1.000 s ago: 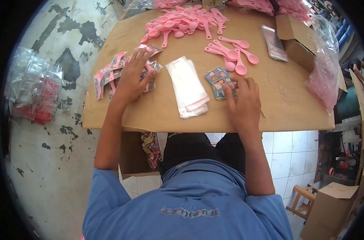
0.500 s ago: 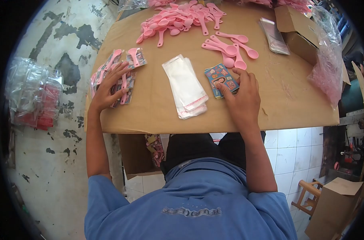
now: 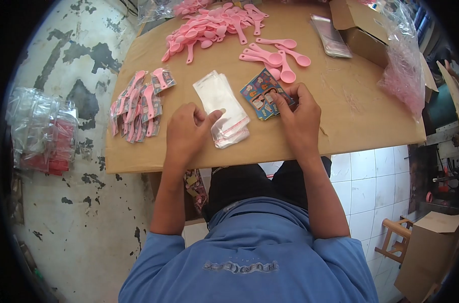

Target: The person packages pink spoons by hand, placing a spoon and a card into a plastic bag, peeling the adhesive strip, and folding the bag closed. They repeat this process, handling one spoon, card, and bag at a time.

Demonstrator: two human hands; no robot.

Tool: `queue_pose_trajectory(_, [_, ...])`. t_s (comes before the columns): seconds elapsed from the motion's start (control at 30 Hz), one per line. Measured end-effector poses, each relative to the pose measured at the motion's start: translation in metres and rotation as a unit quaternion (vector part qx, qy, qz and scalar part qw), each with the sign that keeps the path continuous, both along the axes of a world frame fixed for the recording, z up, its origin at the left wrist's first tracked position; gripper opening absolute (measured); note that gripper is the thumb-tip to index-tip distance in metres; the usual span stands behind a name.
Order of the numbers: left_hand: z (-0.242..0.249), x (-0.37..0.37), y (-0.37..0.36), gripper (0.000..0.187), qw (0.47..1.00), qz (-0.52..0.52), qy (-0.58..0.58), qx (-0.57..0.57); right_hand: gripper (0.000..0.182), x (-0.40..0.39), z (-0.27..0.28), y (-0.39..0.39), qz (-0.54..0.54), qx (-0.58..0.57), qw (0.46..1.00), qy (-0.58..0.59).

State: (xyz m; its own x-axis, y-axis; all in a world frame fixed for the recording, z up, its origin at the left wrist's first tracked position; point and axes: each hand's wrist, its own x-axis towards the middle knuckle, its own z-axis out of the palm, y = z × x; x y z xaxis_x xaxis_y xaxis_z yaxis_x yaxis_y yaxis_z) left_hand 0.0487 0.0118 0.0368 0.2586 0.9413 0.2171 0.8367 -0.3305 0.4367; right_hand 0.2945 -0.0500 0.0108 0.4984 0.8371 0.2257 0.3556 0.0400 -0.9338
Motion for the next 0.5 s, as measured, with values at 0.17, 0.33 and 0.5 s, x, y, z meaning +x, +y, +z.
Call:
queue_pose_trajectory(0.17, [-0.022, 0.000, 0.001, 0.039, 0.998, 0.005, -0.058, 0.038, 0.024, -0.001, -0.003, 0.000, -0.020, 0.052, 0.996, -0.068])
queue_pose_trajectory(0.33, [-0.023, -0.006, 0.001, 0.030, 0.993, 0.014, -0.120, 0.009, 0.026, 0.001, -0.004, -0.001, -0.011, 0.088, 0.996, -0.025])
queue_pose_trajectory(0.5, [-0.018, -0.021, 0.002, 0.020, 0.955, 0.023, -0.283, -0.085, 0.027, 0.002, -0.001, -0.005, -0.005, 0.082, 0.996, -0.025])
